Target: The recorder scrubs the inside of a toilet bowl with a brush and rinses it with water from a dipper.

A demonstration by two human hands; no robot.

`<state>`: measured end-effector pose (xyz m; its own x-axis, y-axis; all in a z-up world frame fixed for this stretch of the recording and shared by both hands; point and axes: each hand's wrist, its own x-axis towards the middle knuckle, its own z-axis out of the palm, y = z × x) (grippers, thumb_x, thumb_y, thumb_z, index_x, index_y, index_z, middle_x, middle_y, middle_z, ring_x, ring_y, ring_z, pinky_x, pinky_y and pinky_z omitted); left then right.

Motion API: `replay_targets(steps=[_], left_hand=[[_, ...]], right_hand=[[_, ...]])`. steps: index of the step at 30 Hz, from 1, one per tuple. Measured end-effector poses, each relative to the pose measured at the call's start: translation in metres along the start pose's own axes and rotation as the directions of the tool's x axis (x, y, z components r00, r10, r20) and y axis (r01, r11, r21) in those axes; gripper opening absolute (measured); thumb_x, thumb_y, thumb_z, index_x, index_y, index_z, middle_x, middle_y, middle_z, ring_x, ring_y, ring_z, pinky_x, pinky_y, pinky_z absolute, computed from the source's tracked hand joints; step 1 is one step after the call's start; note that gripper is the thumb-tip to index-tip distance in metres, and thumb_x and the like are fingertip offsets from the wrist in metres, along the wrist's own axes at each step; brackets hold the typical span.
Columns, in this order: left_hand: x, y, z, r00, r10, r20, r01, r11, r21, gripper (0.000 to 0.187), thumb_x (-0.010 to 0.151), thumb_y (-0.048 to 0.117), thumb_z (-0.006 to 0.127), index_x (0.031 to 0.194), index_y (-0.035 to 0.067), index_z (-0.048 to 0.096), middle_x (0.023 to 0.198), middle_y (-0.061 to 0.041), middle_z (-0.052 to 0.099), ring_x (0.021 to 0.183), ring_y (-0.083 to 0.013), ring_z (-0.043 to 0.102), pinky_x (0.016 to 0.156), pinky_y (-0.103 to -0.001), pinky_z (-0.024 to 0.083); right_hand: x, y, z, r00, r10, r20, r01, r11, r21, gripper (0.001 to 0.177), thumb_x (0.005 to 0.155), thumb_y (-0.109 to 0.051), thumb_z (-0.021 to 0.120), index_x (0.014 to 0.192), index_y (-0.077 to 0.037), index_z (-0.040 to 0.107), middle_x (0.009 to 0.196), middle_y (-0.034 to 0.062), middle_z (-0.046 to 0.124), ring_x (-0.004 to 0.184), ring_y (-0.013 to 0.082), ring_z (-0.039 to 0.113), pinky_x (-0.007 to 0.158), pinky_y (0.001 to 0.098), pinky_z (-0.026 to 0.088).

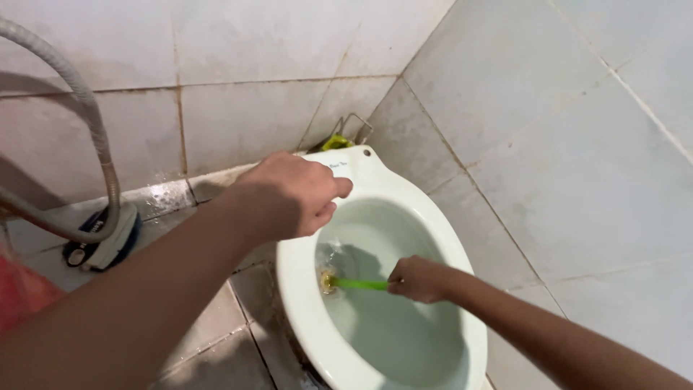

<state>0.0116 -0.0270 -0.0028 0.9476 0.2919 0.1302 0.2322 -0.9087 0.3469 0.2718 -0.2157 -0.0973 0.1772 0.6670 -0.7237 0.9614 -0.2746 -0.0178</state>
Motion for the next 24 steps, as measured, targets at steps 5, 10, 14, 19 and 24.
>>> replay_targets(steps=[5,10,14,19,24], left_hand=[[-0.001,-0.001,0.01,0.996,0.052,-0.07,-0.053,0.998,-0.019,0.026,0.086,0.022,0.061,0.11,0.016,0.07,0.086,-0.011,0.072,0.083,-0.0326,0.071,0.077,-0.049,0.055],[-0.003,0.009,-0.003,0.995,-0.039,0.093,0.038,0.999,0.006,0.018,0.09,0.026,0.06,0.1,0.014,0.071,0.085,-0.011,0.072,0.085,-0.0316,0.071,0.082,-0.048,0.054],[-0.001,0.004,0.002,1.0,-0.014,0.022,0.014,1.0,0.012,0.017,0.088,0.026,0.062,0.091,0.013,0.072,0.087,-0.011,0.072,0.087,-0.0337,0.069,0.08,-0.05,0.054],[-0.005,0.004,0.002,0.997,0.028,-0.072,-0.031,0.999,-0.042,0.015,0.085,0.021,0.061,0.089,0.013,0.073,0.083,-0.011,0.072,0.085,-0.0337,0.069,0.077,-0.05,0.054],[-0.004,0.003,0.0,0.997,0.03,-0.072,-0.032,0.999,-0.023,0.015,0.086,0.022,0.061,0.089,0.012,0.073,0.084,-0.011,0.072,0.087,-0.0327,0.069,0.078,-0.05,0.053]], right_hand=[[-0.008,-0.019,-0.001,0.995,-0.035,-0.097,0.02,0.988,-0.153,0.027,0.095,-0.029,0.063,0.1,-0.007,0.078,0.091,0.0176,0.074,0.085,0.0371,0.07,0.083,0.0489,0.055],[0.009,-0.028,0.014,0.995,0.077,-0.068,-0.102,0.819,-0.565,0.016,0.095,-0.013,0.063,0.103,-0.011,0.077,0.092,0.0096,0.074,0.082,0.028,0.075,0.07,0.0418,0.063],[0.01,-0.027,0.022,0.993,0.029,-0.11,-0.09,0.799,-0.594,0.022,0.097,-0.014,0.061,0.117,-0.009,0.069,0.087,0.0108,0.074,0.077,0.0253,0.077,0.065,0.0411,0.064],[0.014,-0.028,0.007,0.991,0.135,0.018,-0.126,0.959,-0.252,0.026,0.101,-0.029,0.06,0.109,-0.009,0.075,0.096,0.0126,0.073,0.087,0.0312,0.072,0.08,0.0467,0.058],[0.026,0.005,0.012,0.998,0.068,0.002,-0.067,0.997,-0.031,0.025,0.095,-0.029,0.065,0.108,-0.011,0.078,0.095,0.0116,0.077,0.087,0.03,0.073,0.083,0.0447,0.057]])
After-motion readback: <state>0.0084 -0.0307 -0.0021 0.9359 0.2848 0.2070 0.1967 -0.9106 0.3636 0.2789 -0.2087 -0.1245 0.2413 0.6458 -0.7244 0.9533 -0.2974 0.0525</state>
